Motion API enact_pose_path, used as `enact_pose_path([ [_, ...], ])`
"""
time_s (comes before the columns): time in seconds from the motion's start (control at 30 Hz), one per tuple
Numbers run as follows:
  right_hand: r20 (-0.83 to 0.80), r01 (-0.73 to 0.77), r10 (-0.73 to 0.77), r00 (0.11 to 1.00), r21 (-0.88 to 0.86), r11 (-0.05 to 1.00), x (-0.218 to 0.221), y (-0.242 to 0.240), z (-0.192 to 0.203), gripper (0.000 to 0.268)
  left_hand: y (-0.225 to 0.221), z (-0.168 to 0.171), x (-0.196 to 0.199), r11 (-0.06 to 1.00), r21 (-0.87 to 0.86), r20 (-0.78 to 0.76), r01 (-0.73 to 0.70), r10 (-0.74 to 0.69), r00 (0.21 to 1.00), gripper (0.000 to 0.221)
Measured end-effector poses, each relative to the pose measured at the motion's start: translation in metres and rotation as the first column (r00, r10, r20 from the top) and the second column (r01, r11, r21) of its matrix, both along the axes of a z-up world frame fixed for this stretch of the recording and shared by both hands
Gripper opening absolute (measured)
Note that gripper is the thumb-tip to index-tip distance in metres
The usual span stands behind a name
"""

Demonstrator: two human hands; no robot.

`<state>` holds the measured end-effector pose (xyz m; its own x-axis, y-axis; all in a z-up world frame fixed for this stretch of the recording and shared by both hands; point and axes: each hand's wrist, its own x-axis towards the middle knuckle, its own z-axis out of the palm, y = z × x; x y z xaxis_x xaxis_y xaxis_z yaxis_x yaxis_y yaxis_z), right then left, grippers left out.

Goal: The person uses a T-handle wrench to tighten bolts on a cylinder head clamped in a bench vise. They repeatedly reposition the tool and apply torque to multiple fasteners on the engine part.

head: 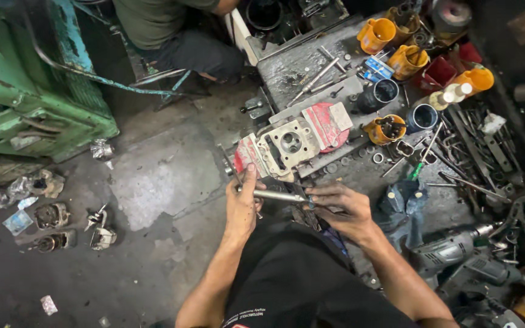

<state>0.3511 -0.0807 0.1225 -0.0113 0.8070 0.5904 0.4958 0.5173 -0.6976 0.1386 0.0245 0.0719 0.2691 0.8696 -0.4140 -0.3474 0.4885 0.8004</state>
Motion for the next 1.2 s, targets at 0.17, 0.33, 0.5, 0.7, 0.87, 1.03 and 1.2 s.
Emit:
enact_pose_path([
  [0.17, 0.024, 0.119, -0.117, 0.993, -0.241, 0.963, 0.004, -0.002, -0.007, 0.029, -0.007, 0.008, -0.008, 0.990, 0.140, -0.282, 0.001, 0.038, 0.959, 0.052],
  [0.33, -0.111, 0.032, -0.122, 0.986, -0.598, 0.801, 0.001, -0.003, -0.021, 0.024, -0.011, 0.014, -0.014, 0.977, 0.206, -0.398, 0.059, 0.028, 0.917, 0.059],
  [0.5, -0.341, -0.082, -0.169, 0.925, -0.613, 0.786, -0.005, -0.006, -0.029, 0.058, -0.009, 0.015, -0.016, 0.989, 0.149, -0.306, 0.023, 0.024, 0.952, 0.051],
  [0.7, -0.998, -0.967, -0.002, -0.070, 0.068, 0.244, -0.005, -0.014, -0.021, 0.085, -0.008, 0.011, -0.020, 0.995, 0.092, -0.160, -0.031, 0.046, 0.986, 0.050],
  [0.87, -0.533, -0.439, -0.452, 0.716, -0.846, 0.302, -0.013, -0.018, -0.017, 0.073, -0.009, 0.010, -0.021, 0.995, 0.099, -0.181, -0.003, 0.021, 0.983, 0.049],
  [1.03, -0.583, -0.474, -0.155, 0.797, -0.764, 0.439, -0.017, -0.025, -0.017, 0.074, -0.016, 0.008, -0.026, 0.997, 0.072, -0.227, 0.006, 0.011, 0.974, 0.053],
  [1.2, -0.554, -0.456, -0.163, 0.816, -0.791, 0.407, -0.024, -0.022, -0.015, 0.076, -0.018, 0.007, -0.033, 0.996, 0.092, -0.286, 0.017, 0.010, 0.958, 0.056],
])
